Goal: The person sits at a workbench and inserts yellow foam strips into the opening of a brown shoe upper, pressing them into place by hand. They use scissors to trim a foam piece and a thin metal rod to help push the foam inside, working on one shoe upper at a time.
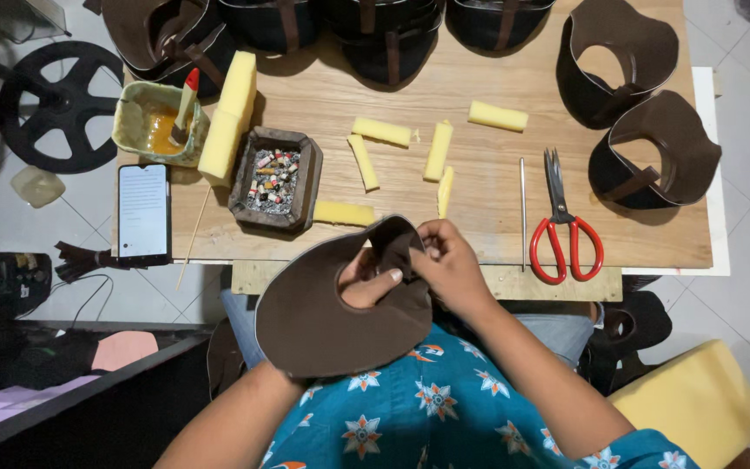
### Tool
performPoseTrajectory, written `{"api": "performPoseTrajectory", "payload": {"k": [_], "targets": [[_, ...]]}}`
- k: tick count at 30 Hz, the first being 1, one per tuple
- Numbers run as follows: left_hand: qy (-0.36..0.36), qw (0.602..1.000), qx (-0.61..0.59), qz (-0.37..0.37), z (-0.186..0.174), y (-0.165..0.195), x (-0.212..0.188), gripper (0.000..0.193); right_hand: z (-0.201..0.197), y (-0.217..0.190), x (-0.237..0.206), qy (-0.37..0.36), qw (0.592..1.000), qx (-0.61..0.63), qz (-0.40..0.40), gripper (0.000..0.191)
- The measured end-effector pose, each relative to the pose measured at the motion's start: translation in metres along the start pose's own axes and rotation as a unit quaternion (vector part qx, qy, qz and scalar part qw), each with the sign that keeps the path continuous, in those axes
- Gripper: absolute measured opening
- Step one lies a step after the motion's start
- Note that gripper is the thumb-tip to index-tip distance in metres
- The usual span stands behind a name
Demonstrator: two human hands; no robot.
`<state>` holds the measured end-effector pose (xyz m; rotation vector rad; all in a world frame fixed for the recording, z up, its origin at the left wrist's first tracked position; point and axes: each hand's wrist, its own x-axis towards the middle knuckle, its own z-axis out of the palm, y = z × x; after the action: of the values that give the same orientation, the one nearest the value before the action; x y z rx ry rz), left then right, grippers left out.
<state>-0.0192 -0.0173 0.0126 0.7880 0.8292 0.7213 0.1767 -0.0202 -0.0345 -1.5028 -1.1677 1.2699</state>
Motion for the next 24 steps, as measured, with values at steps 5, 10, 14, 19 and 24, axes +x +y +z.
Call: {"api": "performPoseTrajectory", "payload": {"k": [5,10,14,19,24], "targets": [[-0.033,0.997,-0.026,0.062,-0.015,-0.022,0.008,0.029,-0.012,-0.015,-0.009,-0.029,0.992,-0.023,-0.121,0.020],[-0.082,0.961,0.189,0.183,-0.019,-0.034,0.009,0.026,-0.009,-0.025,-0.018,-0.023,0.962,-0.178,-0.208,0.025],[-0.061,0.998,-0.030,0.007,-0.018,-0.029,0.000,0.021,-0.004,-0.030,-0.024,0.003,0.959,-0.257,-0.121,0.029],[-0.010,0.992,0.097,0.074,-0.010,-0.021,0.002,0.029,0.000,-0.035,-0.025,0.025,0.963,-0.229,-0.140,0.029],[-0.018,0.997,-0.080,0.016,-0.010,-0.029,0.017,0.029,0.003,-0.035,-0.022,-0.021,0.979,-0.127,-0.158,0.037]]}}
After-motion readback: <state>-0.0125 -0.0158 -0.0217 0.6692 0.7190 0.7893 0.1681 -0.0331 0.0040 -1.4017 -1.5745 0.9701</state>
